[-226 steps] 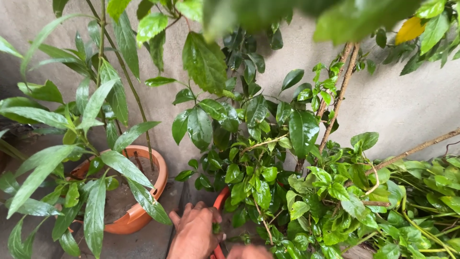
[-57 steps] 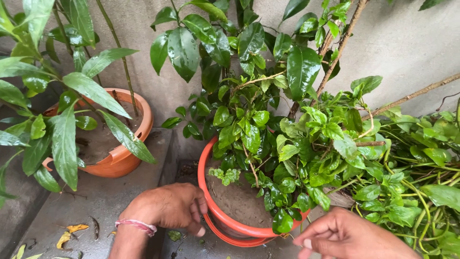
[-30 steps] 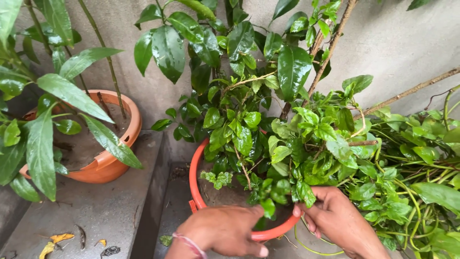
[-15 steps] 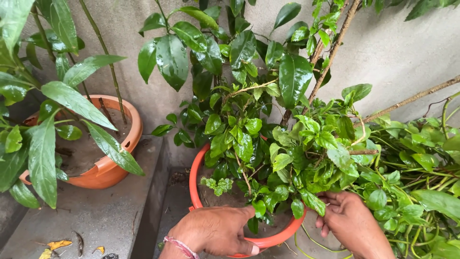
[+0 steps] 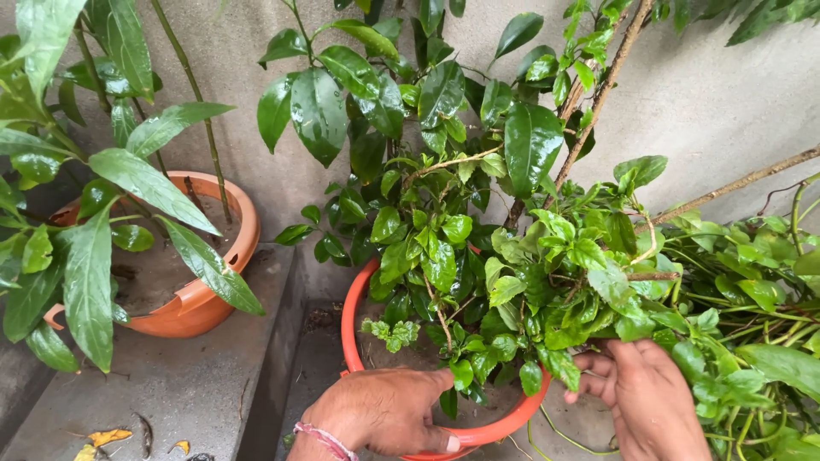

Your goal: Inspecting and checking the health of leaves on multiple potted plants.

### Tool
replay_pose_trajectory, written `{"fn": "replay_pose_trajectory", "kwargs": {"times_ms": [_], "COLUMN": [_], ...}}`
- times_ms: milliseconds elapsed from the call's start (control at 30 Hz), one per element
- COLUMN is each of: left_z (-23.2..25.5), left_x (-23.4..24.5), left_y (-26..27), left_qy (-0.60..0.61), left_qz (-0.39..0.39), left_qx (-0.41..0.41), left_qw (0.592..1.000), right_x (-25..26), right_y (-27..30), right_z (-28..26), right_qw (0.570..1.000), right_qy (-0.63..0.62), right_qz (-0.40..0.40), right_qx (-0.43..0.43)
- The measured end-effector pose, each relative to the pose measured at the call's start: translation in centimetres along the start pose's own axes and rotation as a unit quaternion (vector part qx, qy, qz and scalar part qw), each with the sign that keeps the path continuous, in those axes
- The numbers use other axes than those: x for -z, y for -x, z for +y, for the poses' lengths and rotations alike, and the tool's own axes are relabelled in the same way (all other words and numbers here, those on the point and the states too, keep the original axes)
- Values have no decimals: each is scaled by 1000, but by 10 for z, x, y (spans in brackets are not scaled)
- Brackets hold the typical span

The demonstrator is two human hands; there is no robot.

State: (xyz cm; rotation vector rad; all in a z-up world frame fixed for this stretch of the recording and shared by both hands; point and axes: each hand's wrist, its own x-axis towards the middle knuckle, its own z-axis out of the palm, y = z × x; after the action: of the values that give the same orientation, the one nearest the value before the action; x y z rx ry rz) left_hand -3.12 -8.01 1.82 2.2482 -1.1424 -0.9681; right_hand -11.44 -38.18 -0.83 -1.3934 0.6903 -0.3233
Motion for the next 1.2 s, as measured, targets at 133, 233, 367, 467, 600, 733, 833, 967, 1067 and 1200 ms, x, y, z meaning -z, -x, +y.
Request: {"fn": "replay_pose_trajectory", "kwargs": {"times_ms": [133, 233, 367, 467, 600, 733, 833, 967, 1067, 1200], "left_z": [0, 0, 1, 2, -4, -12, -10, -13, -14, -10], "left_x": [-1, 0, 3, 4, 4, 14, 33, 53, 60, 66], "left_y": [0, 1, 2, 2, 1, 14, 38, 62, 69, 62], "left_qy": [3, 14, 8, 18, 24, 50, 12, 74, 120, 148], "left_qz": [17, 11, 16, 13, 10, 31, 63, 135, 203, 328], "left_qx": [-9, -9, -5, -15, -49, -76, -8, 59, 100, 145], "left_qw": [1000, 1000, 1000, 1000, 998, 995, 998, 986, 967, 922], "right_x": [-17, -13, -16, -18, -9, -5, 2, -8, -9, -28], "right_y": [17, 11, 15, 17, 7, -4, -15, -2, -5, 4], "right_z": [-12, -4, -6, -7, 6, 15, 26, 16, 28, 27], "right_qw": [1000, 998, 991, 987, 977, 999, 1000, 981, 962, 965], "right_qy": [-23, -34, -39, -56, -106, -23, -4, -140, -213, -197], "right_qz": [-13, -45, -102, -119, -140, -22, -4, -66, -80, -45], "right_qx": [14, 30, 74, 87, 117, 42, 29, 117, 152, 165]}}
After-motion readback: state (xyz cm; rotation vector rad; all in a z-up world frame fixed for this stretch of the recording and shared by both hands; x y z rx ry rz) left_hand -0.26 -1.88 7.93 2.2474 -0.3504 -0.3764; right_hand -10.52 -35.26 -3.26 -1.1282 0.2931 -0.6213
